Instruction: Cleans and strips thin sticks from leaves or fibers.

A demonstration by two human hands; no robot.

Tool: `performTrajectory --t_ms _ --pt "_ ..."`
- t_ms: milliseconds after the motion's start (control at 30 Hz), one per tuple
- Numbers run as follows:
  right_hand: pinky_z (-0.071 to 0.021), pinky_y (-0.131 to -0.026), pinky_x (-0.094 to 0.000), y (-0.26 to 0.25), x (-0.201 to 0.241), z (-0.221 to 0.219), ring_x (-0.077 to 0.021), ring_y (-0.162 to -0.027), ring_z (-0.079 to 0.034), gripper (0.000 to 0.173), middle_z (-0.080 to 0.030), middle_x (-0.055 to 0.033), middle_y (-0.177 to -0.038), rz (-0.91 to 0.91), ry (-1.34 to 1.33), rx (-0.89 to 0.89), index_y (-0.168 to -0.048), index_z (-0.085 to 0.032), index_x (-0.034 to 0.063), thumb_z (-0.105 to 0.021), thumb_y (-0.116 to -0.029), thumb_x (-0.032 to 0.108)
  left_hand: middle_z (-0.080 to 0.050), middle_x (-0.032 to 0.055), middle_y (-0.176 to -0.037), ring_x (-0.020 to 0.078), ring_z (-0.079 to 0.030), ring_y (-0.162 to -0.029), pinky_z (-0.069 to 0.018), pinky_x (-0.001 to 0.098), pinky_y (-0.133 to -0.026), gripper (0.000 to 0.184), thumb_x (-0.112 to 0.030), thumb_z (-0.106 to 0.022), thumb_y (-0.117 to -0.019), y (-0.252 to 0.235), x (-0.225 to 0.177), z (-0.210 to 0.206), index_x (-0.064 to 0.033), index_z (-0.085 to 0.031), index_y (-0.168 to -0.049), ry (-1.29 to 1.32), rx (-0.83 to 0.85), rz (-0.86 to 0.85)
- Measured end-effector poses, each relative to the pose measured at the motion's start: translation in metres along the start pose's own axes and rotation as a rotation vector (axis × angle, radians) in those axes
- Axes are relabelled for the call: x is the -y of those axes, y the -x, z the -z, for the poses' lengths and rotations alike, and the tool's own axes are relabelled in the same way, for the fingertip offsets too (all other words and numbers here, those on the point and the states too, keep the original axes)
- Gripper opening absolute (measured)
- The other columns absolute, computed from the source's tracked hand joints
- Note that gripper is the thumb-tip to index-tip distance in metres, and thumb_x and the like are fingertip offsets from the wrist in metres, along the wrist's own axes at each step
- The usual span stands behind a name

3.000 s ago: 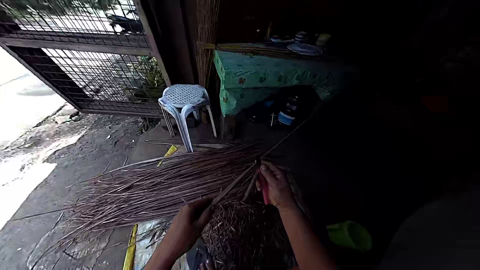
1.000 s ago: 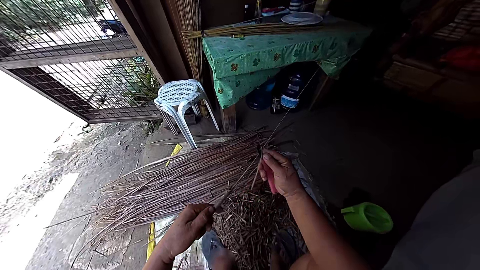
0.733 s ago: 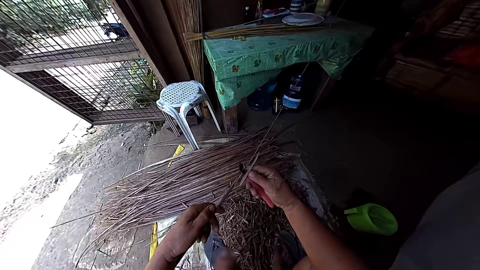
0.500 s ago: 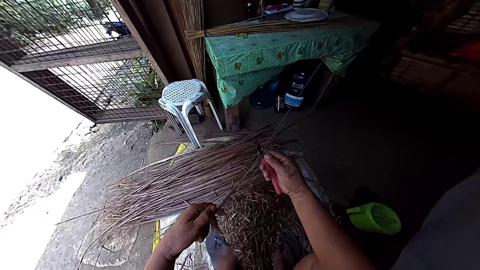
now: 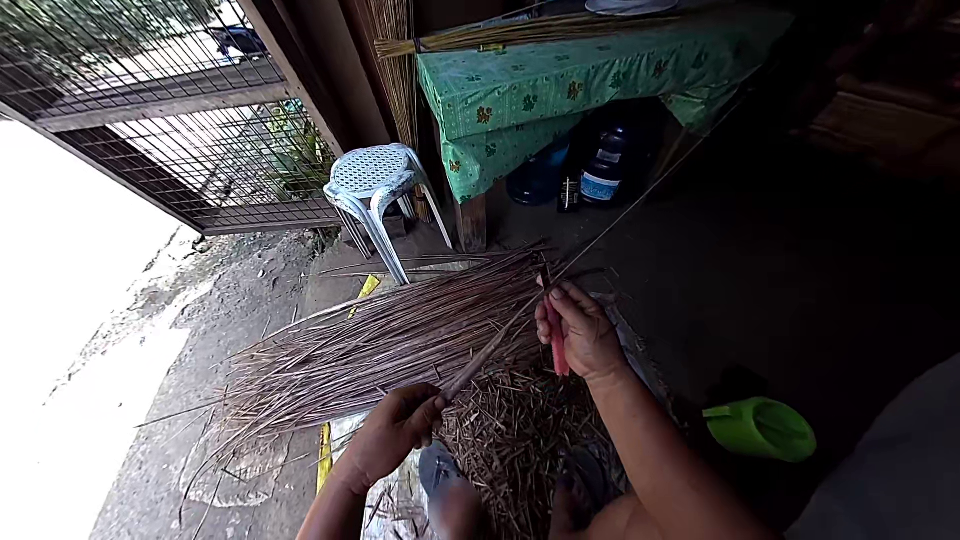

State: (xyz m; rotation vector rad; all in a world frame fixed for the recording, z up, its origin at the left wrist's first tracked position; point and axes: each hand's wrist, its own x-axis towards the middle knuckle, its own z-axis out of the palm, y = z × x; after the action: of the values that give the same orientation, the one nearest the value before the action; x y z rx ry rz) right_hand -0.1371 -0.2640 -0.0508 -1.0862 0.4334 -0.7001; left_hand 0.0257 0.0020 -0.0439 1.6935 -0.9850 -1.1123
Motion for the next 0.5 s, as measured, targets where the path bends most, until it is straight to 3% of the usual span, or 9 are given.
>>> performTrajectory --t_ms 100,233,500 --pt "-0.0541 -0.052 -0.025 0.016 -0.013 -0.011 -0.0108 -0.056 -0.062 0.025 -0.068 -0.0053 -0.075 -0.047 0.12 0.209 -0.102 -0.064 -0.0012 -0.047 -0.1076 0.016 -0.064 -0.0046 -0.071 0.0032 -0.054 -0.052 -0.0461 0.019 -0.048 0.032 -0.036 -0.053 -0.1054 -0.003 -0.005 -0.004 -0.0092 -0.07 -0.102 0.019 -0.047 -0.063" --pt "-0.0534 -0.053 -0.0226 0.038 -0.033 -0.04 -0.0067 -0.058 -0.062 0.024 -0.069 -0.0014 -0.076 -0.106 0.226 0.512 -0.098 -0.066 0.0008 -0.053 -0.1067 0.019 -0.061 -0.0047 -0.067 0.0021 -0.049 -0.049 -0.0419 0.0176 -0.045 0.032 -0.035 -0.053 -0.1054 -0.002 -0.005 -0.006 -0.0084 -0.071 -0.101 0.073 -0.094 -0.084" --pt "-0.0538 -0.055 -0.02 0.023 -0.034 -0.026 -0.0039 -0.06 -0.062 0.023 -0.07 -0.0003 -0.077 0.143 0.31 0.428 -0.099 -0.069 -0.0023 -0.056 -0.1052 0.016 -0.061 -0.0041 -0.067 0.0017 -0.046 -0.047 -0.0384 0.0175 -0.043 0.034 -0.038 -0.055 -0.1046 0.0 -0.006 -0.005 -0.009 -0.073 -0.101 0.124 -0.076 -0.09"
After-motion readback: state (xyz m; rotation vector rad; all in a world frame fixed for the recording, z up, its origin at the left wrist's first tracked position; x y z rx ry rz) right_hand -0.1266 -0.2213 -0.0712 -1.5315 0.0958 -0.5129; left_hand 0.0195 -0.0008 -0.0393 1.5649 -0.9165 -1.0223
